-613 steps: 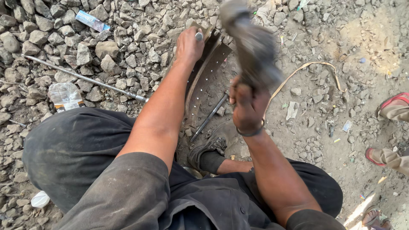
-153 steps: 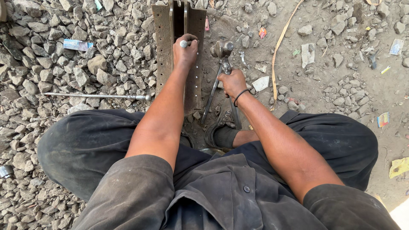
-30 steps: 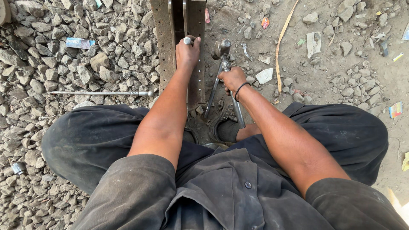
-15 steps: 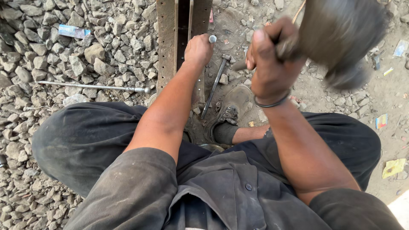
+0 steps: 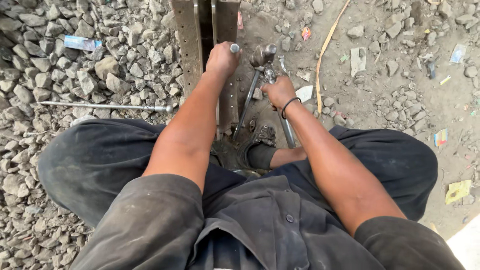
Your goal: The person sits on the ground and uses a hammer and a metal punch to drive fasteners into a curved metal plate. The person repeatedly positions the punch and strikes it with the hammer to secure the fasteners.
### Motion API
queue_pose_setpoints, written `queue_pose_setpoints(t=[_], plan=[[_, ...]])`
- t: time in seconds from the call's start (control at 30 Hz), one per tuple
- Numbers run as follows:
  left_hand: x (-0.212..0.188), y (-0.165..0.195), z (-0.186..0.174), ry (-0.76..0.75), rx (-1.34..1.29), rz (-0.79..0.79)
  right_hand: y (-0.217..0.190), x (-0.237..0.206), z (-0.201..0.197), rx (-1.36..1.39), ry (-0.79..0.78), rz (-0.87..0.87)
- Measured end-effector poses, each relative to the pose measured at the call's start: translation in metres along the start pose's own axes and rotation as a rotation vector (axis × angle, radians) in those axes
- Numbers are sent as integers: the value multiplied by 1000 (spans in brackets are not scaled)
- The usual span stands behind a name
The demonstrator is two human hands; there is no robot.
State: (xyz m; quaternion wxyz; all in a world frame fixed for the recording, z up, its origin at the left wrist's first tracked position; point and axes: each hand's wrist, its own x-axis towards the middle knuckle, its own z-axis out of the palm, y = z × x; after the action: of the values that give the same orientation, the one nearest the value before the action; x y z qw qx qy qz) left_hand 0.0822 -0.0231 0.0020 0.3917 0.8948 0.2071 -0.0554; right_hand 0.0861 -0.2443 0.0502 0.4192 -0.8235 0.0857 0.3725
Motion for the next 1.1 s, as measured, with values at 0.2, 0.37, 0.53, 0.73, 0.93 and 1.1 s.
queue_pose_setpoints(t=[0.2, 0.37, 0.53, 0.73, 0.93, 1.1], plan=[[-13, -1, -6, 30, -115, -117, -7, -1, 11, 55, -53, 60], [-18, 5, -9, 9, 9, -197, -5, -5, 18, 38, -57, 26], [-27, 3, -11, -85, 1, -257, -7, -9, 18, 56, -69, 60], [-30, 2, -8, -68, -18, -224, -12, -14, 19, 40, -72, 75], [-27, -2, -7, -70, 14, -219, -15, -16, 19, 26, -72, 90], [-27, -2, -5, -50, -8, -230, -14, -14, 18, 53, -76, 89]])
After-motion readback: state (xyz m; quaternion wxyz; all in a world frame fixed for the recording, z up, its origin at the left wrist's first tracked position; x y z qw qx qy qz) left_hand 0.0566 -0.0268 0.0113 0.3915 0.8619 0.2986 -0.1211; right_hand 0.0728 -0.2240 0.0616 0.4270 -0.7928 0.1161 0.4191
